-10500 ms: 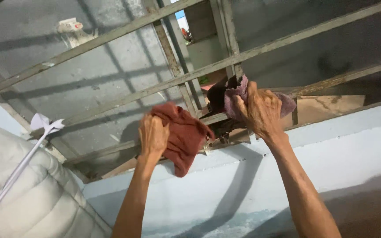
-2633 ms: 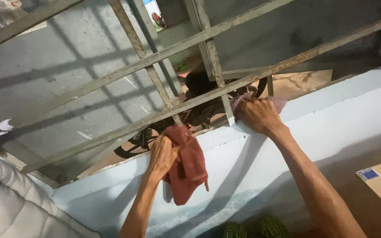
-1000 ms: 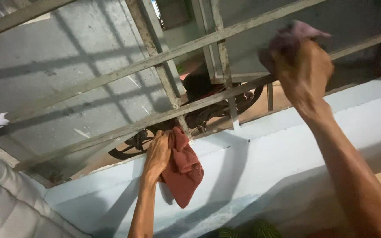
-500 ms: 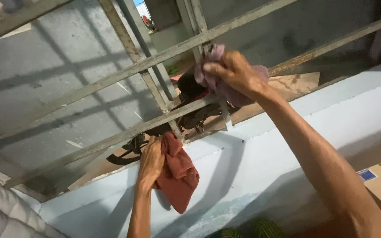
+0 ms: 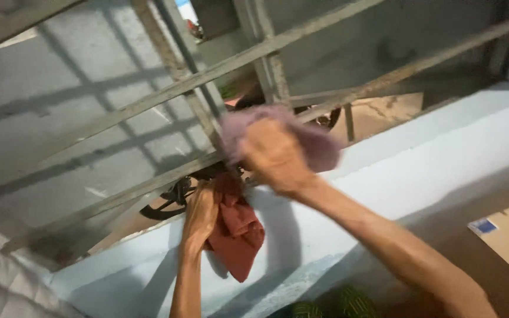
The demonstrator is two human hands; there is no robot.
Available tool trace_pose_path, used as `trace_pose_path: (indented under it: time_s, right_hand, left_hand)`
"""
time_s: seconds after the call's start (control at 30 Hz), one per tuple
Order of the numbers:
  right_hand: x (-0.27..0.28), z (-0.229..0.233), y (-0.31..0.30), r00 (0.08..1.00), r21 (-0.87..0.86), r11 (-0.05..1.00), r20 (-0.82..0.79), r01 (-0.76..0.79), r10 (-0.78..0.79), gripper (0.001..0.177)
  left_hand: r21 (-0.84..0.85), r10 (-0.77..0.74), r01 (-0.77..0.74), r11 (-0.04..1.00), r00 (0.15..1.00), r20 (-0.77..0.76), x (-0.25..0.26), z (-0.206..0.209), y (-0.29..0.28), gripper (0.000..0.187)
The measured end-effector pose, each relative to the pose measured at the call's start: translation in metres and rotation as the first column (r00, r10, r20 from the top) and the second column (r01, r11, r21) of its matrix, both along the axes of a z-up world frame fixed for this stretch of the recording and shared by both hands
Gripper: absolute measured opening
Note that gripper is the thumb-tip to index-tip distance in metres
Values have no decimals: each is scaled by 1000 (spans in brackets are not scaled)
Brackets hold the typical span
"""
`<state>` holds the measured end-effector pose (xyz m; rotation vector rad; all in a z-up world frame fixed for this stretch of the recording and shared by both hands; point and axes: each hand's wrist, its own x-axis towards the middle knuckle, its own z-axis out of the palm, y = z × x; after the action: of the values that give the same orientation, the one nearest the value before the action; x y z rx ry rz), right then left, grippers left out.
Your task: Cleaning a metal window frame using two cloths
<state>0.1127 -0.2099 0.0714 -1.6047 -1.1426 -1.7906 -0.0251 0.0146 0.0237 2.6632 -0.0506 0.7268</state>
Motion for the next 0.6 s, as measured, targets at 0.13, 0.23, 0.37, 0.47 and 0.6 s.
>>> trace_pose_path:
  time_s: [0.13,0.23,0.37,0.47,0.6]
  right_hand:
    - [-4,0,-1,988,-239,961,28,-142,153,18]
    - [26,-11,-37,998,-375,926,10,-49,57,21]
    - [66,-18,-96,992,-401,914,71,-67,104,7]
    - [95,-10,-153,997,-306,951,-79,-45,22,14]
    - [151,-2,-237,988,-374,927,-138,19,-76,13]
  left_hand:
    - [87,115,-114,990,993,-3,8,-5,5,34]
    - [64,97,-99,993,995,34,6,-11,8,32]
    - [-76,222,-233,970,966,-135,-1,4,-10,24]
    - [-20,202,-205,978,972,-120,-2,6,-11,28]
    - [16,171,-171,985,985,2,16,-18,14,19]
